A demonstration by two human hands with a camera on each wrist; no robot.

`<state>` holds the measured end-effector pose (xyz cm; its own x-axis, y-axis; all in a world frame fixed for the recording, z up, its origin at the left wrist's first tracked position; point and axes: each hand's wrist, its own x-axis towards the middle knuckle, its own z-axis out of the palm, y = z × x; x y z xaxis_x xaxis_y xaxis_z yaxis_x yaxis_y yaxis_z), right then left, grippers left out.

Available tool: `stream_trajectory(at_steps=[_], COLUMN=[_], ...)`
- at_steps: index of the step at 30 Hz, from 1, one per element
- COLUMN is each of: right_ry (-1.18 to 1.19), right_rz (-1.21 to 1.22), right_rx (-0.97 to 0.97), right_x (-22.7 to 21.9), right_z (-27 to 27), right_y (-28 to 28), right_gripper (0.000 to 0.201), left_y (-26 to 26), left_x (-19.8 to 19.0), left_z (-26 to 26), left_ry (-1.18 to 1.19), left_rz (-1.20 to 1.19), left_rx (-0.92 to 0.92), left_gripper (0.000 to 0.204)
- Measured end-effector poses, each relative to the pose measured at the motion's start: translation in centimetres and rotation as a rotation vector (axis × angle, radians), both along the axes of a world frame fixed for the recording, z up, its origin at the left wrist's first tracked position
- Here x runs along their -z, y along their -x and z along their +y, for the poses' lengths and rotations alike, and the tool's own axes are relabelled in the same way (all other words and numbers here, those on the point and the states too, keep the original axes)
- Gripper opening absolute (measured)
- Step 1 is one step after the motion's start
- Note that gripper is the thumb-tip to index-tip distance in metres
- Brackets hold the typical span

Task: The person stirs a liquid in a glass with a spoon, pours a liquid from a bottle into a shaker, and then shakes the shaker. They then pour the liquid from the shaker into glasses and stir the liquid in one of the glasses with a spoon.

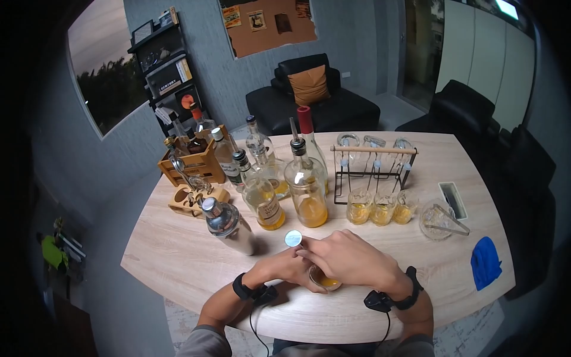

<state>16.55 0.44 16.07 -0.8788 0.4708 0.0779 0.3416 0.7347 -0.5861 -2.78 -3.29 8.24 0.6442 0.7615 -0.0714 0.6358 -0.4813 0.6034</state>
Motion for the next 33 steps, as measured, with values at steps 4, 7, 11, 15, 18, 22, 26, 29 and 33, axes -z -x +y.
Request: stream_trajectory(at_steps=[4,7,11,15,18,22,26,29,33], right_ry=[0.073,-0.091,-0.073,-0.005,0.014,0.014,-0.085,-0.04,0.011], right_rz=[-0.019,0.136,0.219,0.009,0.006,-0.095,0.21,0.207,0.04], right_rx=[-0.089,-0.333,-0.259,-0.047,0.041,-0.041,-0.309,-0.254,-0.065], right_x=[-1.6,-0.5,0.7,0.2,-0.5,-0.9,0.4,0.2,0.5], right_z=[-0.9,-0.9,-1.4,-0.6,-0.3,-0.4,-0.8,-1.1,-0.2], right_y=[-0.5,-0.2,0.7,0.6,0.1,-0.3,0.1,0.7,0.4], right_gripper=[0.02,0.015,0.016,0.019,0.024,0.021,0.022,0.021,0.02], left_y=[0.1,0.3,0.9,0.2,-0.1,0.2,0.1,0.9,0.5], left_x=[-0.8,-1.0,-0.7,-0.4,-0.6,0.0,-2.7,-1.2,0.5], left_z=[0.1,0.3,-0.5,-0.3,0.0,0.3,0.2,-0.7,-0.2], left_ry=[0.183,0.164,-0.176,0.483,0.12,0.097,0.316,-0.153,0.518], left_rz=[-0.179,-0.295,-0.433,-0.272,-0.043,-0.22,-0.158,-0.674,-0.263], left_rx=[-0.026,0.008,0.072,-0.132,-0.027,0.004,-0.103,0.118,-0.125], left_gripper=[0.069,0.073,0.071,0.067,0.068,0.071,0.075,0.07,0.065])
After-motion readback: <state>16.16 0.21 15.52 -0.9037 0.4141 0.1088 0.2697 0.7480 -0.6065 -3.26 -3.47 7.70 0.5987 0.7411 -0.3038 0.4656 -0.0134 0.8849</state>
